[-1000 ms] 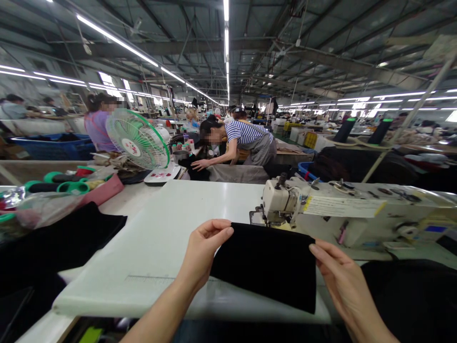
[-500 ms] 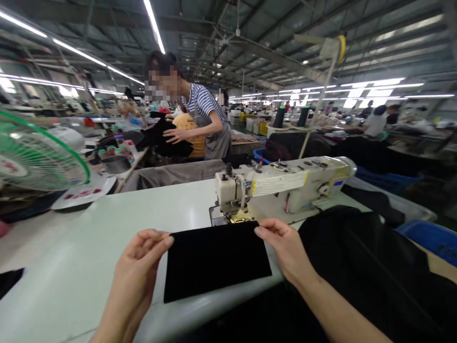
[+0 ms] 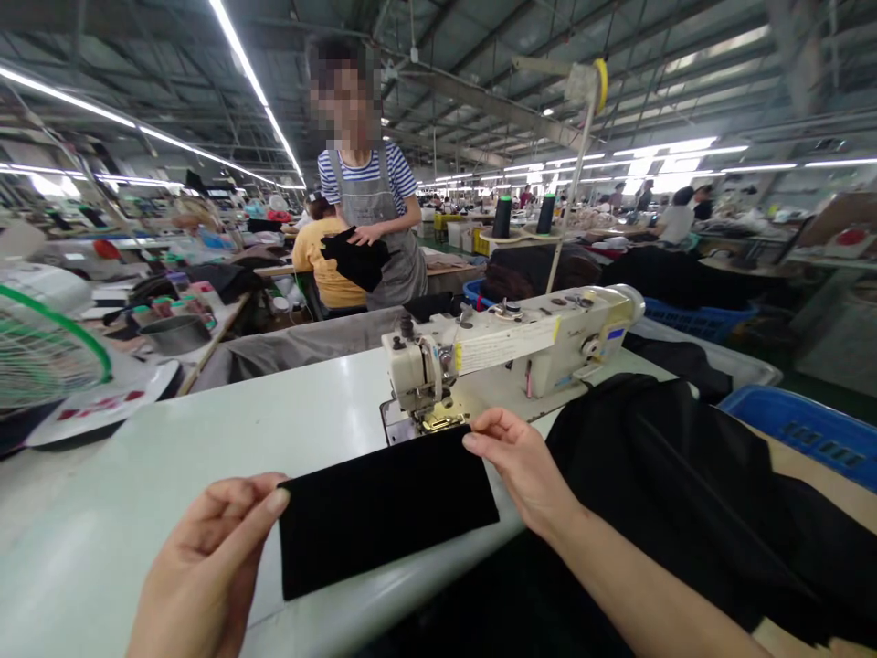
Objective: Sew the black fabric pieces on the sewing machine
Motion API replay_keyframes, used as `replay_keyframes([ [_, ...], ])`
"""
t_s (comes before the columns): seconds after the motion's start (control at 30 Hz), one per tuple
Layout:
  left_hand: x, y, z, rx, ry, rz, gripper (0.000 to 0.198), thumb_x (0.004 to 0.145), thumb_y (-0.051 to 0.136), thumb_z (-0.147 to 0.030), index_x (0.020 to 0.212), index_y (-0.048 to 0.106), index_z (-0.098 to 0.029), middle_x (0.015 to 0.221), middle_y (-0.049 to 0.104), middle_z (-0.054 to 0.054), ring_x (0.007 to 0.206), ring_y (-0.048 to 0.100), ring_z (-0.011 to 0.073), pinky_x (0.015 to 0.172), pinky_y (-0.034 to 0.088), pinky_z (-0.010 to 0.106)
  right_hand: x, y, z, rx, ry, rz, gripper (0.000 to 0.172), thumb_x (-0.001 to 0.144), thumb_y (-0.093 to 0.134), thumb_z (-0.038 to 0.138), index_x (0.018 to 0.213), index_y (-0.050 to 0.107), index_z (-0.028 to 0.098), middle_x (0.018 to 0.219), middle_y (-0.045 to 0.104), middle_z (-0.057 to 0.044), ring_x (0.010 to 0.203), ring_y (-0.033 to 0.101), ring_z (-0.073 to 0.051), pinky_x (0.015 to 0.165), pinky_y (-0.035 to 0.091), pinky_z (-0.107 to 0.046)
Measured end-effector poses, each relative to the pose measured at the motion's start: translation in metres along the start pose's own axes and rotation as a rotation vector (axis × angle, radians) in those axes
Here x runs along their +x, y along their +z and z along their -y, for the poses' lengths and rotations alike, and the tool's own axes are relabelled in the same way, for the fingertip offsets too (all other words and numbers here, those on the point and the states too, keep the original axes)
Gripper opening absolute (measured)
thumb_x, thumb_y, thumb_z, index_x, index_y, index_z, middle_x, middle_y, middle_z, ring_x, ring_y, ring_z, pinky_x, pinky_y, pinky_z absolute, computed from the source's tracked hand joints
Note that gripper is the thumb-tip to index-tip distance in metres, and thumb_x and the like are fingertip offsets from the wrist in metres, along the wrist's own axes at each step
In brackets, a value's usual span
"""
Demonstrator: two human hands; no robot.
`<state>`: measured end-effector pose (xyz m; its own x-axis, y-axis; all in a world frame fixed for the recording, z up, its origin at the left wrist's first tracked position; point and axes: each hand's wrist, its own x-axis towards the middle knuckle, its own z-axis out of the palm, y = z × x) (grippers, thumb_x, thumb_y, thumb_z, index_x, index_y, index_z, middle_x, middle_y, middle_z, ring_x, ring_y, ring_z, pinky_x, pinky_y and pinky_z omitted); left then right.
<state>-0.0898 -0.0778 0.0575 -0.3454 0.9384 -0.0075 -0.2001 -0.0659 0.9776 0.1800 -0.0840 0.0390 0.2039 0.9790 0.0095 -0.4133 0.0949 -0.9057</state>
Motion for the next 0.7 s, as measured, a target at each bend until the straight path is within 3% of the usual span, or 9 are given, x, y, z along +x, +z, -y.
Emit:
replay_keyframes([
  [0.1, 0.002, -0.009, -0.012, 0.090, 0.151, 0.004, 0.039, 0.047, 0.090, -0.032, 0.062, 0.055, -0.025, 0.082, 0.071, -0.008, 0.094, 0.060, 0.0188, 0.082, 0.050, 0.027, -0.002, 0.003, 0.003, -0.021, 0.015, 0.064, 0.036, 0.061, 0.086, 0.026, 0.087, 0.061, 0.021, 0.083, 0.064, 0.004, 0.081, 0.057, -0.013, 0.078, 0.044, -0.026],
  [0.2, 0.013, -0.007, -0.046, 0.288, 0.479, 0.035, 0.030, 0.062, 0.084, -0.034, 0.070, 0.056, -0.026, 0.087, 0.071, -0.010, 0.089, 0.062, 0.0185, 0.082, 0.047, 0.032, -0.016, 0.010, 0.004, -0.175, 0.026, 0.207, 0.032, 0.066, 0.078, 0.023, 0.090, 0.056, 0.022, 0.084, 0.061, 0.004, 0.080, 0.057, -0.014, 0.076, 0.045, -0.028],
  [0.27, 0.030, 0.008, -0.069, 0.506, 0.645, 0.123, 0.026, 0.070, 0.080, -0.036, 0.072, 0.057, -0.024, 0.089, 0.071, -0.007, 0.084, 0.064, 0.0181, 0.075, 0.046, 0.031, -0.031, 0.013, -0.001, -0.333, -0.003, 0.318, 0.025, 0.070, 0.069, 0.019, 0.088, 0.052, 0.022, 0.084, 0.058, 0.003, 0.078, 0.055, -0.014, 0.075, 0.045, -0.029],
  [0.33, 0.054, 0.033, -0.075, 0.707, 0.602, 0.432, 0.021, 0.075, 0.072, -0.037, 0.069, 0.060, -0.022, 0.077, 0.069, -0.004, 0.070, 0.061, 0.0157, 0.065, 0.044, 0.027, -0.046, 0.012, -0.013, -0.495, -0.083, 0.391, 0.021, 0.073, 0.062, 0.015, 0.087, 0.049, 0.023, 0.084, 0.055, 0.003, 0.077, 0.054, -0.015, 0.074, 0.046, -0.030],
  [0.4, 0.080, 0.059, -0.057, 0.885, 0.390, 0.737, 0.013, 0.072, 0.071, -0.026, 0.066, 0.060, -0.020, 0.063, 0.062, -0.005, 0.059, 0.054, 0.0129, 0.060, 0.041, 0.025, -0.057, 0.005, -0.031, -0.640, -0.166, 0.407, 0.023, 0.075, 0.058, 0.011, 0.093, 0.050, 0.023, 0.084, 0.054, 0.002, 0.078, 0.053, -0.016, 0.075, 0.046, -0.031],
  [0.47, 0.099, 0.081, -0.018, 0.925, 0.273, 0.847, 0.018, 0.056, 0.075, -0.013, 0.059, 0.059, -0.020, 0.053, 0.058, -0.005, 0.052, 0.051, 0.0125, 0.055, 0.039, 0.025, -0.061, -0.007, -0.051, -0.764, -0.214, 0.406, 0.024, 0.078, 0.057, 0.009, 0.097, 0.051, 0.024, 0.084, 0.056, 0.002, 0.079, 0.054, -0.017, 0.074, 0.047, -0.032],
  [0.6, 0.109, 0.097, 0.064, 0.887, 0.195, 0.882, 0.014, 0.055, 0.068, -0.012, 0.061, 0.058, -0.020, 0.055, 0.059, -0.005, 0.056, 0.054, 0.0141, 0.056, 0.041, 0.025, -0.056, -0.033, -0.072, -0.932, -0.254, 0.506, 0.016, 0.083, 0.060, 0.007, 0.083, 0.057, 0.022, 0.082, 0.059, 0.000, 0.078, 0.058, -0.017, 0.073, 0.049, -0.030],
  [0.7, 0.104, 0.093, 0.093, 0.856, 0.220, 0.824, 0.013, 0.059, 0.067, -0.016, 0.064, 0.056, -0.021, 0.060, 0.058, -0.004, 0.060, 0.053, 0.0147, 0.059, 0.041, 0.025, -0.051, -0.047, -0.066, -1.023, -0.336, 0.621, 0.020, 0.082, 0.061, 0.003, 0.089, 0.060, 0.022, 0.089, 0.065, -0.002, 0.084, 0.062, -0.019, 0.076, 0.052, -0.032],
])
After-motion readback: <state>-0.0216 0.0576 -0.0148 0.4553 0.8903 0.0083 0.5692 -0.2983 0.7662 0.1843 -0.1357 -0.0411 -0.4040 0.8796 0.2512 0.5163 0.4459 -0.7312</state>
